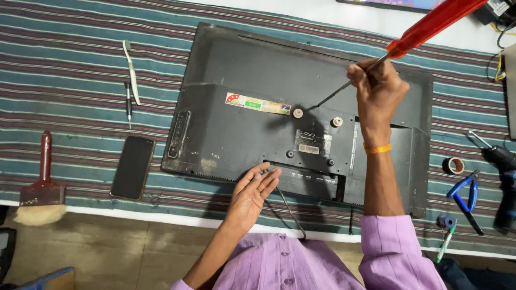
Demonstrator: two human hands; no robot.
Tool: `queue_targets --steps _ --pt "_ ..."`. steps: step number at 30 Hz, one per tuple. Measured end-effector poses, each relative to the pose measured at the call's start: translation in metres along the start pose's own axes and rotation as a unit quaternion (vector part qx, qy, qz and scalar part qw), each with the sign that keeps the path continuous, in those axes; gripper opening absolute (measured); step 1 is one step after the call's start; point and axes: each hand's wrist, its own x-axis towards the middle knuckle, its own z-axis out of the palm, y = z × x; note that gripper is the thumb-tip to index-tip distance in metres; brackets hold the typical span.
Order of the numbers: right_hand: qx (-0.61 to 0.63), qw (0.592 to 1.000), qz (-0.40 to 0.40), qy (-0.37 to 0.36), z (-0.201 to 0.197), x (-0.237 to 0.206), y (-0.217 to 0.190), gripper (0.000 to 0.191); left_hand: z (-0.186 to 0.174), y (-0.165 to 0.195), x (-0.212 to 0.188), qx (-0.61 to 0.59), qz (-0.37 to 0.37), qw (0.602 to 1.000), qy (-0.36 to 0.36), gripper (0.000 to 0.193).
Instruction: The person uses a screwdriver to remove screws from the back of a television, then connects a power cable and turns the television on to test it.
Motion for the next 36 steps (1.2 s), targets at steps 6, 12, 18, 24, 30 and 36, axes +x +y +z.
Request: queue_targets --steps 6,12,18,24,30,36 --pt "0.06 0.997 -0.009 -0.055 -0.004 -0.005 0.007 0.011 -0.016 -0.009 -0.008 -0.001 0.029 1.0 -0.009 0.037" --pt "-0.044 0.999 -0.013 -0.025 0.0 -0.005 0.009 0.012 -0.018 -0.007 -0.019 0.036 0.02 0.997 -0.07 0.034" --pt "0.009 0.996 -0.046 -0.074 -0.001 -0.007 0.004 0.015 -0.022 -0.001 -0.028 0.091 -0.03 0.995 -0.039 0.036" --pt "-0.039 0.995 -0.056 0.066 0.027 -0.028 0.024 0.011 -0.026 -0.006 -0.028 0.013 0.048 0.998 -0.049 0.031" --pt "0.008 0.994 -0.066 0.084 0.021 -0.023 0.026 0.009 -0.026 0.004 -0.029 0.022 0.06 0.994 -0.086 0.036" --pt "0.171 0.984 -0.042 0.023 -0.022 -0.064 -0.031 0.005 -0.047 0.008 -0.012 0.024 0.045 0.999 -0.016 0.057"
